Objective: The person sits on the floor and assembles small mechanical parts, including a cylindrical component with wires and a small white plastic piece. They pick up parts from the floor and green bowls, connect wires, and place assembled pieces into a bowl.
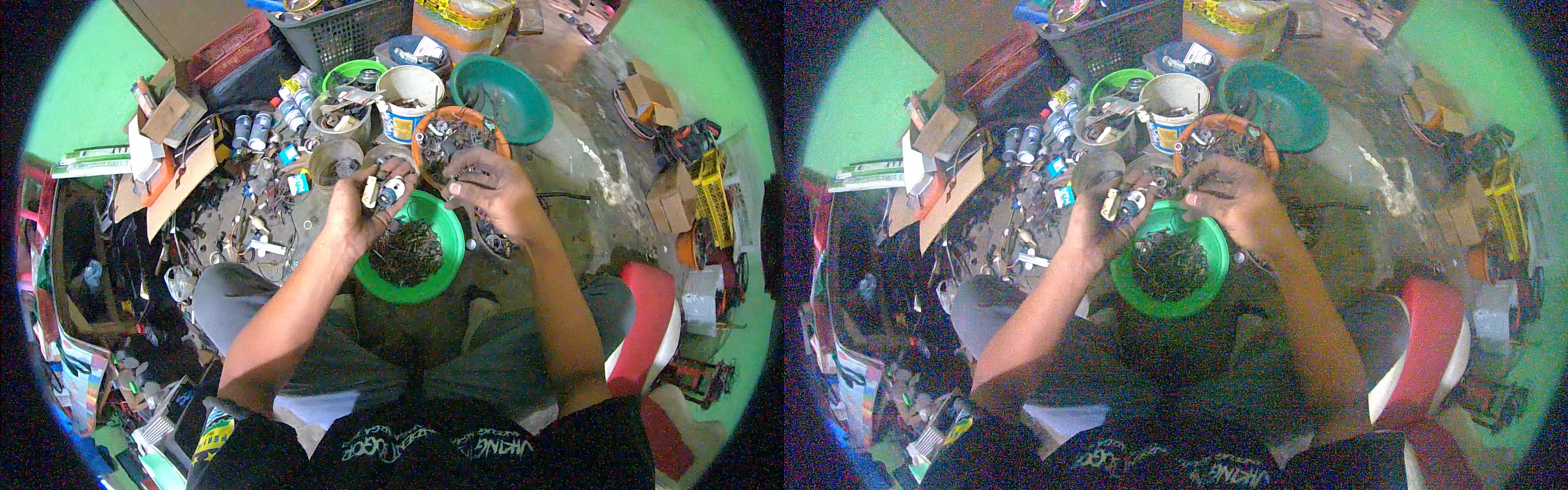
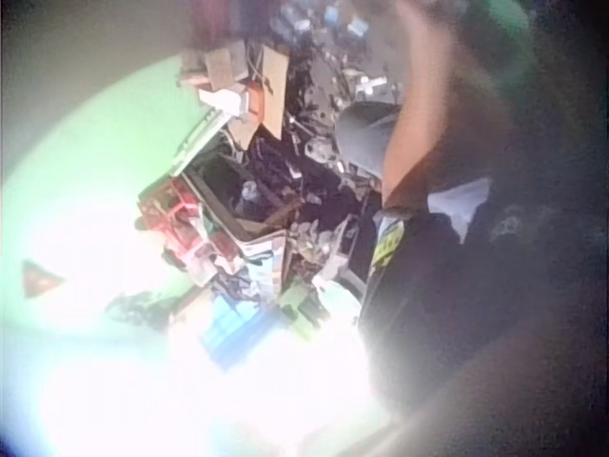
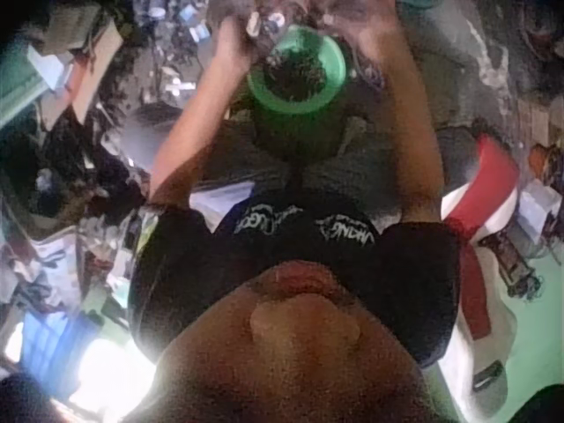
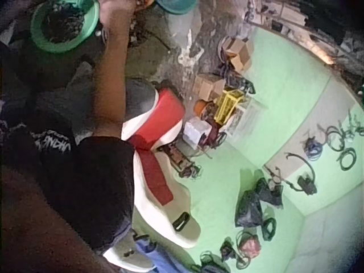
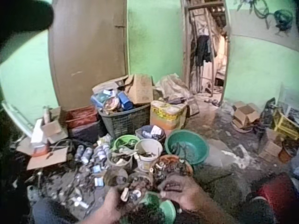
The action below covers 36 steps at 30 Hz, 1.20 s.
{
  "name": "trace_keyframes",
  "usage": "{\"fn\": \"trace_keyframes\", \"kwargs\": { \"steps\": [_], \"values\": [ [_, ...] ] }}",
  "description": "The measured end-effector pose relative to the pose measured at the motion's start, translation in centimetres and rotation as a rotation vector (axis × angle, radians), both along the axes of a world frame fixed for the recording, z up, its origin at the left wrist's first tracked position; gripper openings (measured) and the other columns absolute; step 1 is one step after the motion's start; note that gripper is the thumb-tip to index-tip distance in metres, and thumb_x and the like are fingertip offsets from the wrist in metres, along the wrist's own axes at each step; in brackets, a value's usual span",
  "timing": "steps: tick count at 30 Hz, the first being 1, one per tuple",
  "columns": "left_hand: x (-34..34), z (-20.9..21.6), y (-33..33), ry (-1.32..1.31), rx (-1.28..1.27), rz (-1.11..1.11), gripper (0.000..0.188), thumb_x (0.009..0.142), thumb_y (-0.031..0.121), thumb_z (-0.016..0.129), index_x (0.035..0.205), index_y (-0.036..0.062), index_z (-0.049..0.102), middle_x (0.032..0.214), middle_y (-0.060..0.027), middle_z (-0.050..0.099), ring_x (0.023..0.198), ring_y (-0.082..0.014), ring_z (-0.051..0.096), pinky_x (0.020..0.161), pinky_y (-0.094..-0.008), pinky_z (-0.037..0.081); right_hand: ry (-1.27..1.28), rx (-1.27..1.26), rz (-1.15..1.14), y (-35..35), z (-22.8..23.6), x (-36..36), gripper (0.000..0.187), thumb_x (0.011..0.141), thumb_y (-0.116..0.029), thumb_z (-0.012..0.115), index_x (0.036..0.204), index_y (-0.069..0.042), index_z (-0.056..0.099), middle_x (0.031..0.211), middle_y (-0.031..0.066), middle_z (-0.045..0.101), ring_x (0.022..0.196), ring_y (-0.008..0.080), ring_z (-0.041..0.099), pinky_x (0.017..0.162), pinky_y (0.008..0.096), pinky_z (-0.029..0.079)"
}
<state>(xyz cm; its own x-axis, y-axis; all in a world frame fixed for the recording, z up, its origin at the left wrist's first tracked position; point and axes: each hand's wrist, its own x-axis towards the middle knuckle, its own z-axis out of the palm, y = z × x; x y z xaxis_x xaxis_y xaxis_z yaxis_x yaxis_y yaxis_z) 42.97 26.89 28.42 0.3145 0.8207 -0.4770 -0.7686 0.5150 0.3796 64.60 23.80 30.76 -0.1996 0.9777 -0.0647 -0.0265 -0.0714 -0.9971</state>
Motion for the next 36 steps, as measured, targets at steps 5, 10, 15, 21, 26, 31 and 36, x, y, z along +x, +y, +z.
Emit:
{"fn": "trace_keyframes", "kwargs": {
  "steps": [5, 10, 15, 21, 26, 31, 36],
  "values": [
    [-2.4, -0.5, -1.0, 0.048, -0.026, 0.061, 0.034, 0.102, 0.015, 0.039, 0.125, -0.0083, 0.051, 0.117, -0.0204, 0.062, 0.106, -0.032, 0.063, 0.091, -0.0411, 0.057, -0.556, 0.22, 0.087, -0.3, -1.4, -0.4, 0.015, 0.084, -0.008, 0.073, 0.093, 0.0, 0.065, 0.089, 0.0084, 0.068, 0.089, 0.0177, 0.066, 0.077, 0.033, 0.054],
    [-2.2, -1.4, -3.0, -0.059, -0.03, 0.179, 0.028, 0.101, 0.015, 0.038, 0.113, -0.0063, 0.052, 0.111, -0.0175, 0.062, 0.103, -0.0298, 0.062, 0.093, -0.042, 0.057, -0.708, 0.273, 0.158, -1.1, -1.9, -1.3, 0.02, 0.08, -0.013, 0.075, 0.093, 0.0, 0.068, 0.085, 0.0155, 0.069, 0.082, 0.0234, 0.068, 0.077, 0.0385, 0.052],
    [-0.6, -2.2, -4.9, -0.041, -0.136, 0.143, 0.028, 0.102, 0.015, 0.037, 0.106, -0.0058, 0.055, 0.101, -0.0154, 0.063, 0.096, -0.0286, 0.064, 0.092, -0.0456, 0.057, -0.68, 0.394, 0.075, -1.1, -0.5, -2.0, 0.015, 0.085, -0.009, 0.071, 0.097, -0.001, 0.068, 0.091, 0.0153, 0.071, 0.085, 0.0225, 0.07, 0.078, 0.0353, 0.053],
    [-0.7, -2.4, -4.3, -0.167, 0.051, 0.008, 0.026, 0.102, 0.017, 0.037, 0.106, -0.0016, 0.054, 0.097, -0.0132, 0.062, 0.093, -0.0297, 0.062, 0.093, -0.0459, 0.053, -0.445, 0.364, -0.062, -1.4, 0.3, -2.2, 0.015, 0.088, -0.012, 0.069, 0.097, 0.0, 0.069, 0.095, 0.0163, 0.072, 0.091, 0.0284, 0.071, 0.084, 0.0374, 0.052],
    [0.5, -1.6, -3.9, -0.249, 0.061, -0.008, 0.044, 0.103, 0.019, 0.036, 0.138, -0.0061, 0.043, 0.137, -0.0225, 0.052, 0.12, -0.0349, 0.055, 0.104, -0.0451, 0.047, -0.403, 0.306, -0.066, -1.5, 0.4, -2.0, 0.014, 0.088, -0.011, 0.069, 0.097, 0.0, 0.069, 0.094, 0.0152, 0.072, 0.092, 0.029, 0.07, 0.085, 0.0379, 0.052],
    [1.3, -1.2, -4.0, -0.216, 0.026, 0.024, 0.043, 0.102, 0.016, 0.034, 0.135, -0.0095, 0.045, 0.139, -0.0245, 0.051, 0.126, -0.0361, 0.052, 0.109, -0.0467, 0.045, -0.422, 0.356, -0.044, -1.4, 0.0, -1.9, 0.015, 0.087, -0.009, 0.069, 0.099, 0.0, 0.07, 0.096, 0.0162, 0.072, 0.093, 0.0305, 0.069, 0.086, 0.0389, 0.051],
    [1.6, -1.3, -3.9, -0.224, 0.033, -0.028, 0.043, 0.102, 0.016, 0.034, 0.136, -0.008, 0.045, 0.141, -0.0226, 0.05, 0.129, -0.0336, 0.05, 0.11, -0.0468, 0.044, -0.563, 0.482, -0.013, -1.5, 0.5, -1.9, 0.012, 0.087, -0.004, 0.069, 0.098, 0.0, 0.07, 0.092, 0.0126, 0.069, 0.088, 0.0226, 0.067, 0.081, 0.0331, 0.051]
  ]
}}
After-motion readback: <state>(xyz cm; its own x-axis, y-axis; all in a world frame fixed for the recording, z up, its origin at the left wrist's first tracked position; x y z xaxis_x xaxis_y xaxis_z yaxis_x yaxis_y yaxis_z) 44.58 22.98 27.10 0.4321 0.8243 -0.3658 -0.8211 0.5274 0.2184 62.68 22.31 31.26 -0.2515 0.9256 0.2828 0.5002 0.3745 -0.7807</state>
